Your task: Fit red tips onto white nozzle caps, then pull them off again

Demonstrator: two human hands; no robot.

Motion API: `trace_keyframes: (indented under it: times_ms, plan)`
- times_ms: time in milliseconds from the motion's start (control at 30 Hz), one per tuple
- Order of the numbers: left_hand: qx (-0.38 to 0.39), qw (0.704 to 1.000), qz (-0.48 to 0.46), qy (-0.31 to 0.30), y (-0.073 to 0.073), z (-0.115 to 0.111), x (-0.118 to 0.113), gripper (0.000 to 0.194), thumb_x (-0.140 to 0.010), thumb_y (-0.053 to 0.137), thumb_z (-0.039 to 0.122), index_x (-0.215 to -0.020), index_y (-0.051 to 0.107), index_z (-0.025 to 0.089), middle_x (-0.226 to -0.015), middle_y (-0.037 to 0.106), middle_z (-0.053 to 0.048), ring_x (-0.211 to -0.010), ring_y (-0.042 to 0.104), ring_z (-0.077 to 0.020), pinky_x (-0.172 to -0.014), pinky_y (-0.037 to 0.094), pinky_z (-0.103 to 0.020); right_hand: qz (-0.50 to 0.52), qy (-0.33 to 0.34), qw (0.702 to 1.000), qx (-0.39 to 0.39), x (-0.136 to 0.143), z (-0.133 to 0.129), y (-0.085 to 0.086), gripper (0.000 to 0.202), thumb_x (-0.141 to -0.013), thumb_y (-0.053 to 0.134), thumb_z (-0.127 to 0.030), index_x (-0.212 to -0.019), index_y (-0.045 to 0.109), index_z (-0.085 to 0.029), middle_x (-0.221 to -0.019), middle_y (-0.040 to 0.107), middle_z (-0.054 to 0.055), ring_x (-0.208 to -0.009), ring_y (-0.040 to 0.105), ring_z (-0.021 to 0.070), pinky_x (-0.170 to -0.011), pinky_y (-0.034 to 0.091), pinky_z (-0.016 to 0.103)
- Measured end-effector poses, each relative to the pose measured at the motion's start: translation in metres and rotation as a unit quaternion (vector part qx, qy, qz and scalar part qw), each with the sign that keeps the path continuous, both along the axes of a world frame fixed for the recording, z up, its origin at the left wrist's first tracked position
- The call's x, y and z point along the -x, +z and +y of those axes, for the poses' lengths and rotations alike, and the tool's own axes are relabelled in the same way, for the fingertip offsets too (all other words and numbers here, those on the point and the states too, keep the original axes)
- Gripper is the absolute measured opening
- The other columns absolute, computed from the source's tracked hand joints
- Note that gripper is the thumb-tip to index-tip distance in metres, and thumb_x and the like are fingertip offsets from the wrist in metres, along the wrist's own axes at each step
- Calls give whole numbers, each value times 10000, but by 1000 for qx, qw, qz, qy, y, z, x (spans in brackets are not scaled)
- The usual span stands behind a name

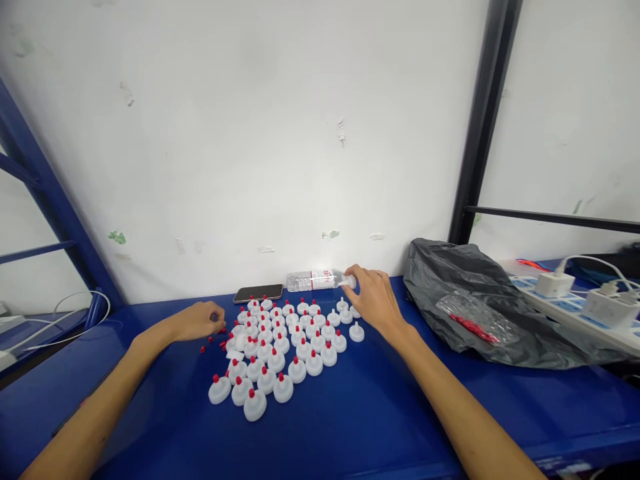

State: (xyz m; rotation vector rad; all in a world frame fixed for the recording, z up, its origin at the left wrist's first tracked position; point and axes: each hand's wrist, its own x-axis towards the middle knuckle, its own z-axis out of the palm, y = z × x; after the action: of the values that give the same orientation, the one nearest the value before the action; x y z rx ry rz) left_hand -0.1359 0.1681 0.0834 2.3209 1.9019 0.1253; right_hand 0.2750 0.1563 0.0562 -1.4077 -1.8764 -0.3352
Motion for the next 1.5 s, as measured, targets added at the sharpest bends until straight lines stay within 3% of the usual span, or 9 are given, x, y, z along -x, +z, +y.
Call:
trace_keyframes:
  times_ms: [133, 400, 600, 933, 1333, 1500]
  plan:
    - [83, 996, 32, 5, 3, 0, -1, 349, -970, 645, 377, -1247, 632, 165, -1243, 661, -88, -1041, 673, -232, -877, 591, -431, -8, -34, 999, 32, -4, 4, -1, 240, -959, 573, -390, -1013, 714, -204, -1033, 752, 76, -1015, 684, 265, -899, 445, 365]
    - [154, 986, 63, -3, 8, -5, -1, 322, -968, 649, 375, -1207, 651, 159, -1210, 676, -82, -1019, 677, -222, -869, 590, -420, 12, -91, 992, 83, -18, 13, -8, 205, -966, 551, -322, -1072, 698, -225, -954, 792, 44, -860, 735, 246, -746, 448, 315]
    - [159, 985, 63, -17, 8, -6, -1, 313, -967, 651, 375, -1188, 656, 154, -1183, 683, -77, -1004, 680, -218, -862, 591, -417, 7, -123, 984, 129, -37, 25, -15, 192, -925, 596, -295, -996, 749, -203, -1038, 787, 95, -969, 724, 282, -744, 450, 316]
    - [150, 987, 57, -25, 6, -4, 4, 278, -970, 647, 381, -1111, 674, 143, -1087, 705, -59, -938, 689, -197, -836, 591, -397, 19, -139, 974, 176, -42, 26, -16, 200, -902, 584, -253, -986, 764, -231, -982, 808, 37, -935, 734, 244, -715, 458, 289]
    - [123, 992, 38, 5, 3, 1, 6, 310, -975, 636, 394, -1165, 662, 150, -1156, 689, -71, -1004, 681, -222, -877, 585, -426, -4, -150, 967, 204, -42, 27, -19, 246, -894, 594, -297, -974, 815, -225, -943, 812, 76, -910, 743, 276, -694, 468, 296]
    - [125, 990, 40, 59, 3, 3, 6, 338, -977, 633, 389, -1228, 639, 163, -1229, 666, -86, -1053, 669, -234, -900, 580, -444, -16, -147, 966, 210, -40, 28, -22, 293, -934, 553, -333, -952, 818, -210, -904, 808, 97, -878, 746, 281, -673, 458, 299]
